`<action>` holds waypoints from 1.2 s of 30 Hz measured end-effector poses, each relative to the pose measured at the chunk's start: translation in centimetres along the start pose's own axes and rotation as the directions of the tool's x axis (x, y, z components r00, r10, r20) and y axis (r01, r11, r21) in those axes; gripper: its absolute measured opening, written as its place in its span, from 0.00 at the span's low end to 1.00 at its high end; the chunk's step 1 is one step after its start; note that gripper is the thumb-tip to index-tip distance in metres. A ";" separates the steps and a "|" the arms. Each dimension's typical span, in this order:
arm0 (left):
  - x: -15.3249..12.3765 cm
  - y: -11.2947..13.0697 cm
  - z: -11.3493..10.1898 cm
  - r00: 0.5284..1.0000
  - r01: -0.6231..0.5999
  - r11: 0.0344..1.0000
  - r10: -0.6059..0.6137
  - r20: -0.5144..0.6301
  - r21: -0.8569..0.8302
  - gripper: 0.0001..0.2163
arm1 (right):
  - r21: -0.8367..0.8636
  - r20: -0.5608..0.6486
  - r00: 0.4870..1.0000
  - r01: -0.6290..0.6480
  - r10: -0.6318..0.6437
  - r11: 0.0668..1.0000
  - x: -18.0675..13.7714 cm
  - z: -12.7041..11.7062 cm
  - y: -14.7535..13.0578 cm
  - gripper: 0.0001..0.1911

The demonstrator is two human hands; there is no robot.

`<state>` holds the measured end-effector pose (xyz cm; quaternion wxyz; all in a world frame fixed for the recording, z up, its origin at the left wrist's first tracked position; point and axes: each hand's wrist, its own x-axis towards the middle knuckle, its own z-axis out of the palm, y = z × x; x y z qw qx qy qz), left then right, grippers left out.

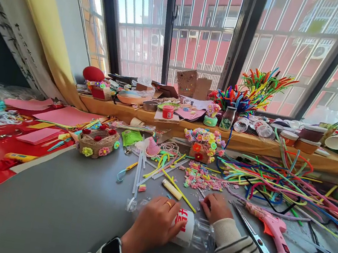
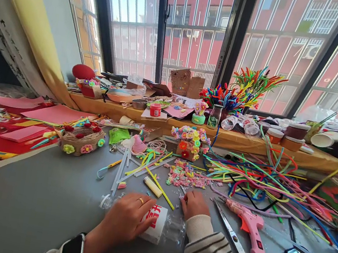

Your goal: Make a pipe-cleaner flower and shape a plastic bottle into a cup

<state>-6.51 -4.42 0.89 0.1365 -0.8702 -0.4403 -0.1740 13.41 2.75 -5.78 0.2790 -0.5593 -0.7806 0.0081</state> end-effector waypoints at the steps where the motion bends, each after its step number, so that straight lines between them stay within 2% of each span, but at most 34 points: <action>1: 0.3 -0.1 0.2 1.000 0.008 1.000 -0.009 0.006 0.014 0.15 | 0.003 -0.009 1.000 0.000 0.000 1.000 0.2 -0.1 0.1 0.11; 4: 1.5 -0.2 0.9 1.000 0.029 0.999 -0.029 0.006 0.045 0.16 | 0.143 -0.039 0.993 -0.101 0.108 0.985 -0.7 -1.1 0.5 0.17; 6: 2.4 -0.1 1.3 1.000 0.030 0.998 -0.030 0.000 0.047 0.17 | 0.412 -0.048 0.973 -0.188 0.228 0.892 -1.9 -1.8 0.4 0.21; 8: 3.4 -0.1 1.7 1.000 0.028 0.998 -0.028 -0.005 0.053 0.17 | 0.583 -0.073 0.972 -0.141 0.225 0.800 -3.2 -2.2 -0.1 0.22; 9: 3.8 -0.1 1.9 1.000 0.028 0.998 -0.027 -0.014 0.055 0.17 | 0.601 -0.093 0.976 -0.104 0.199 0.792 -3.6 -2.2 -0.5 0.24; 11: 4.4 -0.1 2.1 0.999 0.021 0.998 -0.019 -0.034 0.051 0.16 | 0.579 -0.115 0.979 -0.070 0.166 0.812 -4.1 -2.2 -1.1 0.28; 14: 4.7 0.4 2.0 0.996 0.010 1.000 -0.010 -0.090 0.003 0.13 | 0.547 -0.093 0.982 -0.087 0.165 0.832 -4.0 -2.0 -1.5 0.27; 17: 4.6 2.6 1.4 0.981 -0.052 0.996 0.037 -0.188 -0.073 0.12 | 0.544 -0.097 0.981 -0.089 0.167 0.834 -3.7 -1.9 -1.5 0.24; 18: 4.5 3.7 1.1 0.975 -0.104 0.990 0.084 -0.206 -0.091 0.13 | 0.545 -0.111 0.980 -0.080 0.167 0.835 -3.7 -1.8 -1.5 0.23; 20: 4.4 6.1 0.7 0.937 -0.302 0.948 0.274 -0.218 -0.103 0.16 | 0.542 -0.145 0.975 -0.064 0.169 0.838 -3.7 -1.6 -1.6 0.21; 22: 4.5 8.2 0.7 0.839 -0.527 0.842 0.493 -0.229 -0.115 0.16 | 0.519 -0.183 0.967 -0.057 0.176 0.853 -3.8 -1.4 -1.8 0.21; 23: 4.7 8.9 1.0 0.808 -0.579 0.805 0.547 -0.218 -0.130 0.19 | 0.498 -0.212 0.963 -0.041 0.167 0.866 -3.8 -1.2 -1.8 0.22; 24: 4.8 9.4 1.4 0.797 -0.600 0.787 0.571 -0.197 -0.145 0.22 | 0.467 -0.254 0.956 -0.009 0.144 0.884 -3.8 -1.0 -1.9 0.23; 26: 5.1 9.8 2.6 0.822 -0.569 0.802 0.549 -0.151 -0.183 0.27 | 0.410 -0.314 0.944 0.038 0.102 0.911 -3.8 -0.7 -1.9 0.24; 28: 5.4 9.7 3.8 0.824 -0.566 0.793 0.551 -0.132 -0.223 0.28 | 0.376 -0.342 0.935 0.048 0.091 0.925 -3.8 -0.4 -1.9 0.23; 32: 5.7 9.1 4.9 0.812 -0.583 0.773 0.558 -0.171 -0.250 0.23 | 0.326 -0.359 0.928 0.021 0.103 0.945 -3.8 0.0 -1.9 0.21; 36: 5.6 9.1 4.4 0.817 -0.574 0.783 0.528 -0.233 -0.240 0.16 | 0.255 -0.375 0.925 0.049 0.052 0.966 -3.7 0.1 -1.8 0.19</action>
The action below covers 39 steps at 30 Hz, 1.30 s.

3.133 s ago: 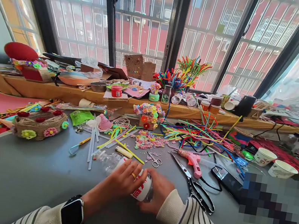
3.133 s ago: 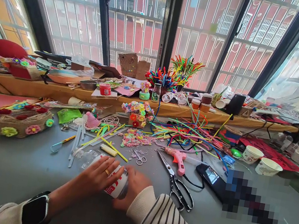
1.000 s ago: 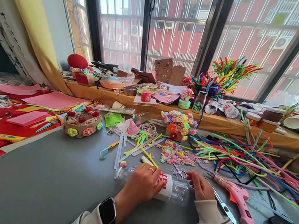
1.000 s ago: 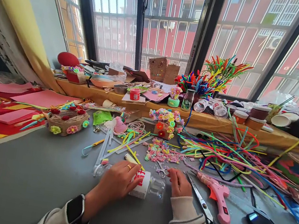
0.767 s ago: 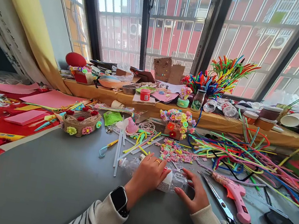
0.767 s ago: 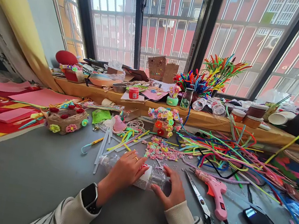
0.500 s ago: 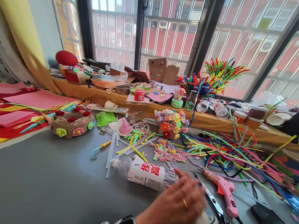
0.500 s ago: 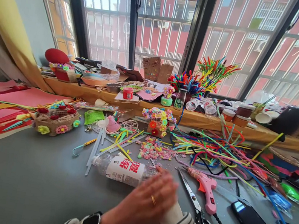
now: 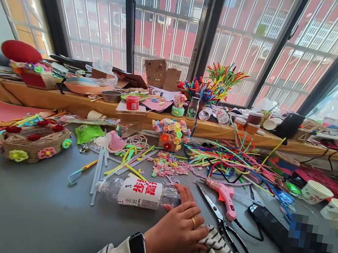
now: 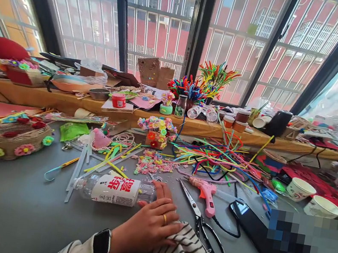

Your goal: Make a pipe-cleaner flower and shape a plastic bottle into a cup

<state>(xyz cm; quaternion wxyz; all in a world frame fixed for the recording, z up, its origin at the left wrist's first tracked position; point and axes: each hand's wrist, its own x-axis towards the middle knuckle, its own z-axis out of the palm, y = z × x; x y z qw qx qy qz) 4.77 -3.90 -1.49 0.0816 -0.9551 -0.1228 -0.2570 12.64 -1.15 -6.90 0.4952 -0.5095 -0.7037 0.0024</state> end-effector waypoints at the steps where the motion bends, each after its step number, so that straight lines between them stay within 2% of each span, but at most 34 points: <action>1: -0.1 0.0 -0.3 1.000 0.003 1.000 -0.003 -0.014 0.014 0.15 | -0.015 0.012 1.000 0.016 -0.016 1.000 0.1 -0.1 0.1 0.19; 3: -0.9 -0.4 -1.2 0.999 0.038 0.997 -0.035 -0.041 0.062 0.14 | -0.032 0.050 0.998 0.042 -0.040 0.999 0.3 -0.3 0.2 0.17; 6: -3.1 -2.3 -2.8 0.984 0.171 0.964 -0.157 -0.084 0.203 0.14 | -0.033 0.117 0.990 0.078 -0.074 0.996 0.4 -1.0 0.2 0.20; 7: -4.0 -3.2 -3.4 0.966 0.253 0.930 -0.231 -0.114 0.266 0.14 | -0.038 0.134 0.987 0.090 -0.084 0.995 0.5 -1.3 0.1 0.23; 9: -5.6 -4.8 -4.4 0.895 0.446 0.816 -0.412 -0.171 0.368 0.14 | -0.058 0.147 0.985 0.097 -0.088 0.994 0.4 -1.6 -0.2 0.29; 12: -6.8 -6.0 -5.1 0.817 0.548 0.702 -0.567 -0.109 0.455 0.12 | -0.093 0.121 0.990 0.085 -0.073 0.992 0.3 -1.8 -0.7 0.29; 16: -6.4 -5.8 -5.4 0.786 0.569 0.673 -0.614 -0.071 0.473 0.13 | -0.116 0.048 0.995 0.096 -0.091 0.989 -0.5 -2.5 -0.8 0.26; 20: -5.9 -5.5 -5.5 0.778 0.570 0.651 -0.624 -0.074 0.501 0.14 | -0.213 0.008 0.999 0.033 -0.032 0.977 -2.7 -4.6 -0.3 0.13; 24: -5.8 -5.8 -5.5 0.763 0.565 0.627 -0.644 -0.052 0.536 0.15 | -0.413 0.080 0.995 0.082 -0.054 0.907 -5.6 -7.1 -0.1 0.20; 29: -5.3 -6.3 -5.5 0.731 0.589 0.600 -0.681 -0.040 0.542 0.18 | -0.489 0.133 0.990 0.116 -0.058 0.865 -7.5 -8.2 -0.3 0.21; 33: -4.8 -6.4 -5.5 0.715 0.603 0.581 -0.698 -0.046 0.546 0.19 | -0.498 0.195 0.980 0.123 -0.028 0.858 -7.0 -8.1 -0.7 0.23; 36: -4.7 -6.4 -5.6 0.707 0.611 0.575 -0.706 -0.048 0.545 0.20 | -0.521 0.243 0.970 0.139 -0.010 0.842 -5.2 -8.5 -1.4 0.24; 39: -4.7 -6.3 -5.7 0.707 0.610 0.579 -0.705 -0.043 0.541 0.20 | -0.572 0.210 0.978 0.117 0.007 0.812 -3.1 -8.9 -2.1 0.23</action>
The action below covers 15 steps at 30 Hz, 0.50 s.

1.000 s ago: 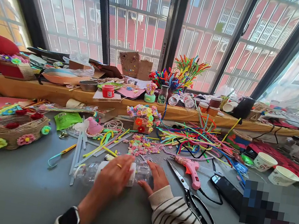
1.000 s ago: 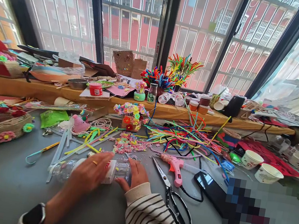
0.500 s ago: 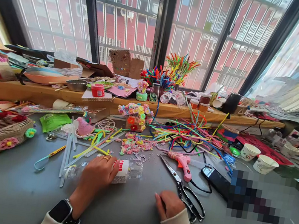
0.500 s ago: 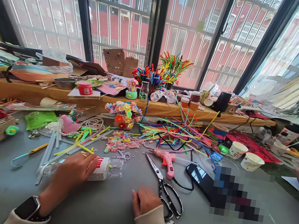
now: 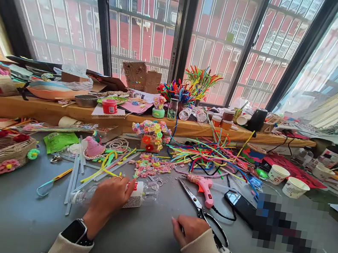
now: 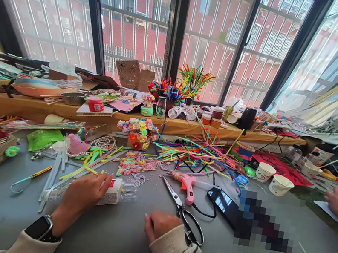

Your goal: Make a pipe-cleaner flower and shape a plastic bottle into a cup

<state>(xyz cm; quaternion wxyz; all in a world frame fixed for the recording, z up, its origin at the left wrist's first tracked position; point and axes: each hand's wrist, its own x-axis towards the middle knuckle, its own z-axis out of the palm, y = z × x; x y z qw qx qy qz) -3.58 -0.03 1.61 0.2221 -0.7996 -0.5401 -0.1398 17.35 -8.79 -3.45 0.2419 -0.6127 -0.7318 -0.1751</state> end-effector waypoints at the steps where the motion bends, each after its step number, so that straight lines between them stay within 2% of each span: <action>1: 0.0 0.0 0.0 1.000 -0.003 1.000 0.003 0.002 -0.002 0.20 | 0.003 -0.032 0.999 -0.018 0.018 1.000 0.5 -0.1 0.0 0.23; 5: 0.0 0.0 0.1 1.000 0.000 1.000 0.000 0.005 0.000 0.19 | 0.002 -0.137 0.989 -0.050 0.049 0.999 0.7 1.7 -0.4 0.22; 8: 0.0 0.1 0.1 1.000 0.012 1.000 -0.012 0.003 0.001 0.19 | 0.030 -0.144 0.988 0.054 -0.049 0.998 -0.2 3.2 -1.0 0.20; 10: -0.1 0.2 0.0 1.000 0.013 1.000 -0.013 -0.001 0.003 0.19 | 0.115 -0.174 0.980 0.121 -0.100 0.986 -0.4 3.4 -1.4 0.17; 13: -0.5 0.3 -0.2 1.000 0.003 1.000 -0.003 -0.012 0.007 0.18 | 0.220 -0.258 0.964 0.125 -0.065 0.968 0.2 2.6 -2.2 0.11; 15: -0.8 0.4 -0.2 1.000 -0.020 1.000 0.020 -0.015 -0.011 0.17 | 0.230 -0.301 0.953 0.109 -0.036 0.967 1.0 2.3 -2.8 0.17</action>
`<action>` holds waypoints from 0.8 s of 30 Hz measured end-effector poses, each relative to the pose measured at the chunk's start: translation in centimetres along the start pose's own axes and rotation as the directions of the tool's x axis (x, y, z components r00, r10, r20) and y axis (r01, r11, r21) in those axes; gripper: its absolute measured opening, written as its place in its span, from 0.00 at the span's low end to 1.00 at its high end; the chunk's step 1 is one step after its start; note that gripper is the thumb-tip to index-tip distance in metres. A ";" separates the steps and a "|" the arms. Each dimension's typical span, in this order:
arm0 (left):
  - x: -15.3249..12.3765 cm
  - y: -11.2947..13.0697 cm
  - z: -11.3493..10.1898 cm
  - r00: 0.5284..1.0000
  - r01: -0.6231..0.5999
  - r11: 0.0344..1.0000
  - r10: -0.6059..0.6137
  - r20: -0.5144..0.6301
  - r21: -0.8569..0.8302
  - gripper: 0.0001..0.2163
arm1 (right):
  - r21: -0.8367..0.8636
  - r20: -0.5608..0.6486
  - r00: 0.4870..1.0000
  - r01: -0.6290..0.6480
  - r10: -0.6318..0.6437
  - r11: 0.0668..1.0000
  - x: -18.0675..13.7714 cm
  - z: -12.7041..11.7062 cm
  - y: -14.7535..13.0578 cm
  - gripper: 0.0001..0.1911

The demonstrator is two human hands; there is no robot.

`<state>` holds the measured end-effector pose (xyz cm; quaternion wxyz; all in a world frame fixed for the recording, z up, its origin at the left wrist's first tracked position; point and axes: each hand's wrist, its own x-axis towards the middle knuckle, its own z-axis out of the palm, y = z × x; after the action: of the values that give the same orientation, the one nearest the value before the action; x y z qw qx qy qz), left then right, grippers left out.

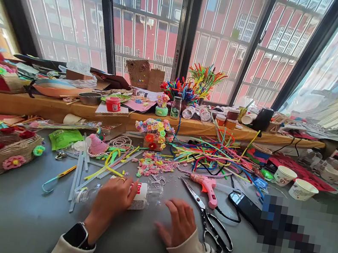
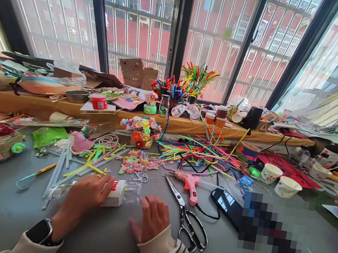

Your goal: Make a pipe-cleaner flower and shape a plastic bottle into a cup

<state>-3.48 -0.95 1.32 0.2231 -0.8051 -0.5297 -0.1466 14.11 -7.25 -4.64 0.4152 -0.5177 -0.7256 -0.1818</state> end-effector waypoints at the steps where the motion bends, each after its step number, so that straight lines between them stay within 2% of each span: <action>1: -0.2 0.1 0.0 1.000 -0.013 1.000 0.013 -0.002 -0.015 0.17 | -0.003 -0.007 1.000 0.007 -0.007 1.000 0.4 0.3 -0.3 0.22; 4: -0.5 0.4 0.0 0.999 -0.038 0.998 0.038 -0.009 -0.042 0.15 | -0.001 -0.002 0.999 0.040 -0.040 0.999 1.3 1.9 -1.3 0.24; 9: -0.6 0.7 -0.4 1.000 -0.019 1.000 0.019 -0.008 -0.015 0.15 | -0.001 -0.070 0.997 -0.029 0.029 1.000 2.0 4.2 -2.2 0.24; 12: -0.6 0.7 -0.5 1.000 -0.015 1.000 0.014 -0.024 -0.016 0.15 | -0.007 -0.015 0.999 -0.047 0.047 0.999 2.2 4.2 -2.2 0.25; 18: -0.7 0.7 -0.1 1.000 -0.003 1.000 0.002 -0.027 -0.020 0.15 | 0.005 -0.056 0.997 -0.051 0.051 0.999 2.3 3.8 -2.1 0.23; 24: -0.6 0.8 -0.1 1.000 0.024 1.000 -0.024 -0.013 -0.001 0.15 | -0.013 -0.007 0.997 -0.076 0.076 0.997 2.3 3.8 -2.2 0.25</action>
<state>-2.97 -1.73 1.01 0.2245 -0.7978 -0.5377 -0.1549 10.27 -4.10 -4.70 0.4209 -0.5470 -0.7028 -0.1723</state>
